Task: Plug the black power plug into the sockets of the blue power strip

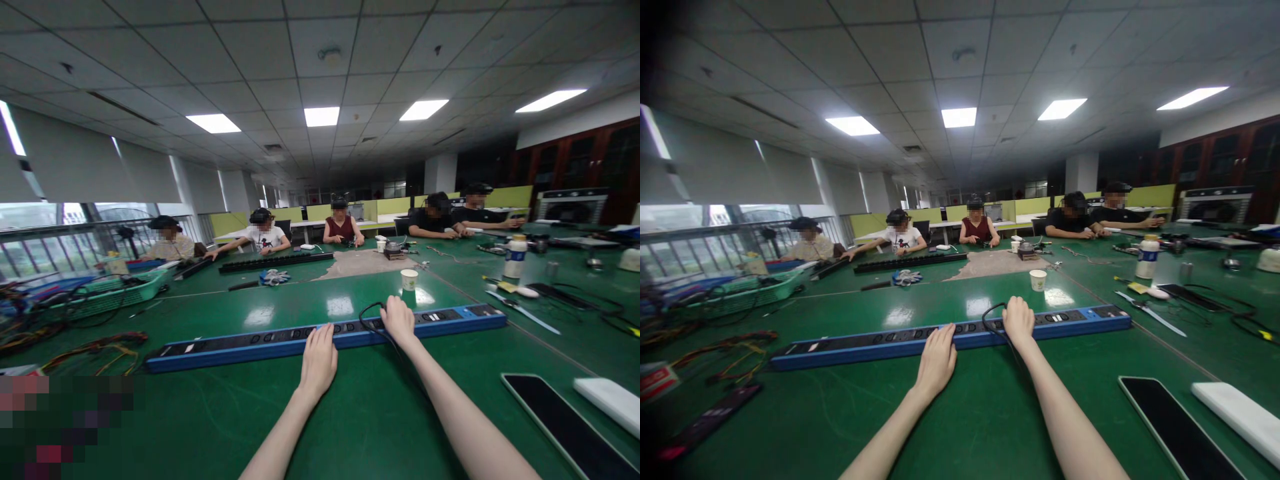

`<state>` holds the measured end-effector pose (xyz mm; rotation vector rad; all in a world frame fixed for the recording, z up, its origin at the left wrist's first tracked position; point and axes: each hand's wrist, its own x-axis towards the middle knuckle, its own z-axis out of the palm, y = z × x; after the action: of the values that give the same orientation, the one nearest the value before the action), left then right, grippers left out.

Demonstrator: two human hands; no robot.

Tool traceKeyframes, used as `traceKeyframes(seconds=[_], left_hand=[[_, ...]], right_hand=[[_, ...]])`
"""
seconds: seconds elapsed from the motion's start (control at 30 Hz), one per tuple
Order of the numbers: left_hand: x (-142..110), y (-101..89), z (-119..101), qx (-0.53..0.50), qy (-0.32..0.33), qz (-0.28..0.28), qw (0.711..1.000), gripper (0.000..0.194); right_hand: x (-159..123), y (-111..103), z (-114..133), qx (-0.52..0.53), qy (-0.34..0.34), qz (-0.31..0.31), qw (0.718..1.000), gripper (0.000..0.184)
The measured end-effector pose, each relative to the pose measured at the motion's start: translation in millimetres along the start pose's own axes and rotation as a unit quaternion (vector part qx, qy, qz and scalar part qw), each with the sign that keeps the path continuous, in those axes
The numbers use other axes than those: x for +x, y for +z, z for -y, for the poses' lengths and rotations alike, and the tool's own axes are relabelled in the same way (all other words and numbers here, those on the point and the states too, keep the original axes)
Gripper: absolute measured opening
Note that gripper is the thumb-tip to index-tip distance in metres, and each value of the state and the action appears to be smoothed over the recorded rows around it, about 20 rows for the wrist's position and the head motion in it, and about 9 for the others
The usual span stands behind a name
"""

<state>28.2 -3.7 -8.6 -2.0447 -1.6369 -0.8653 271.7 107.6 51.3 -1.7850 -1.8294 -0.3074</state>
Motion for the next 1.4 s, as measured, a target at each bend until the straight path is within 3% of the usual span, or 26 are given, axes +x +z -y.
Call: traceKeyframes(seconds=[0.13, 0.27, 0.47, 0.6, 0.67, 0.8, 0.97, 1.07, 1.23, 1.4], left_hand=[[0, 0.8, 1, 0.002, -0.006, -0.004, 1.0, 0.063], [0, 1.7, 1, 0.003, -0.013, -0.011, 1.0, 0.065], [0, 1.8, 1, 0.014, -0.01, -0.004, 1.0, 0.065], [-1, 0.4, 2, 0.016, -0.011, 0.003, 1.0, 0.066], [-1, 0.1, 2, 0.016, -0.01, 0.007, 1.0, 0.067], [-1, 1.3, 2, 0.018, -0.009, 0.006, 1.0, 0.067], [-1, 4.4, 3, 0.023, -0.006, -0.008, 1.0, 0.067], [-1, 5.3, 4, 0.025, -0.004, -0.01, 1.0, 0.067], [-1, 5.4, 3, 0.025, -0.007, -0.01, 1.0, 0.068], [-1, 5.0, 3, 0.023, -0.001, -0.012, 1.0, 0.067]], right_hand=[[-6, 15, -16, 0.045, 0.025, 0.025, 0.998, 0.034], [-13, 22, -17, 0.013, 0.0, -0.008, 1.0, 0.036], [-13, 15, -12, 0.057, 0.019, 0.054, 0.997, 0.046], [-7, 7, -10, 0.121, 0.089, 0.027, 0.988, 0.053], [-1, 1, -15, 0.137, 0.076, 0.002, 0.988, 0.055], [17, -12, -45, 0.105, 0.014, -0.031, 0.994, 0.057], [35, -16, -112, 0.148, -0.045, 0.112, 0.982, 0.051], [37, -13, -143, 0.156, -0.021, 0.121, 0.98, 0.055], [35, -14, -151, 0.138, 0.023, 0.122, 0.983, 0.059], [40, -33, -145, 0.117, 0.018, 0.113, 0.987, 0.058]])
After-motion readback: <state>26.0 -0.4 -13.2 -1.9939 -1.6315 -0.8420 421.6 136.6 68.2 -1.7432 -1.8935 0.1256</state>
